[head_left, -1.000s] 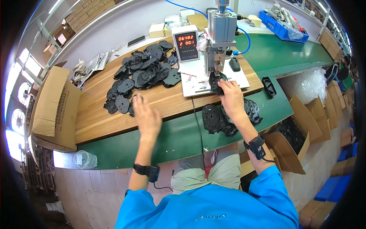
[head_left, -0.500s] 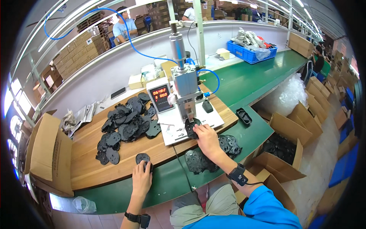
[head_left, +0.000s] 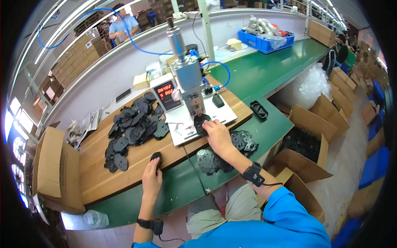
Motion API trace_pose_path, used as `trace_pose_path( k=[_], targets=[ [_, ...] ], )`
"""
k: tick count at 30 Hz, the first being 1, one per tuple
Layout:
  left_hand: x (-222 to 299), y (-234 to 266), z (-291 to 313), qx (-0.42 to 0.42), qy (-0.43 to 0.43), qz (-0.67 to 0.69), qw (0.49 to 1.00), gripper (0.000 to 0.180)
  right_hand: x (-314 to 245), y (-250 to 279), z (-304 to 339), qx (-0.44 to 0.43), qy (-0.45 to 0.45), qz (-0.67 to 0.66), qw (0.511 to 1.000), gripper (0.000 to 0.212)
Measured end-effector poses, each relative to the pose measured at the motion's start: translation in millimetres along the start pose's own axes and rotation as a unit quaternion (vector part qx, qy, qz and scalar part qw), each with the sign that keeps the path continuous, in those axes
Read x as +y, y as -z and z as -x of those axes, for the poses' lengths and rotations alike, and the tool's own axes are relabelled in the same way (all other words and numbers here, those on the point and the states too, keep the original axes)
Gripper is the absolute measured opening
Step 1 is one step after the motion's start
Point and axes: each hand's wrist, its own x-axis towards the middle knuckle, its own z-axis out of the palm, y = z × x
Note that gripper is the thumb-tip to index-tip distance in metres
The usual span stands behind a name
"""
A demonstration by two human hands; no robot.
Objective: Assembling small black plastic electronic components using a pneumatic press machine at an industrial workstation.
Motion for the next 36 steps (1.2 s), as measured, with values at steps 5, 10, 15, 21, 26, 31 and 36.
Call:
trace_pose_path(
  k=[5,10,15,21,26,31,36],
  targets=[
    [26.2,-11.6,-30.0,0.027,-0.041,-0.023,0.999,0.049,-1.3,-1.3,1.1,0.01,0.005,0.007,1.0,0.027],
    [68.3,-31.2,-64.3,0.038,-0.2,-0.075,0.976,0.046,-3.9,-4.7,3.7,0.004,0.009,0.038,0.999,0.027],
    [106.3,-51.2,-96.9,0.015,-0.277,-0.089,0.957,0.05,8.7,32.0,14.3,0.05,-0.047,-0.05,0.996,0.035],
    [128.3,-89.1,-123.0,-0.019,-0.312,-0.117,0.942,0.055,18.2,58.0,64.1,0.058,-0.082,-0.054,0.993,0.039],
    [125.3,-118.8,-121.3,-0.022,-0.259,-0.158,0.953,0.057,23.8,63.7,81.7,0.016,-0.064,-0.052,0.997,0.045],
    [124.9,-112.4,-122.9,-0.042,-0.251,-0.097,0.962,0.058,18.9,72.1,80.7,-0.008,-0.039,-0.053,0.998,0.045],
    [130.5,-117.1,-124.0,-0.042,-0.244,-0.134,0.96,0.058,9.1,64.5,64.2,0.006,-0.006,-0.033,0.999,0.047]
  ],
)
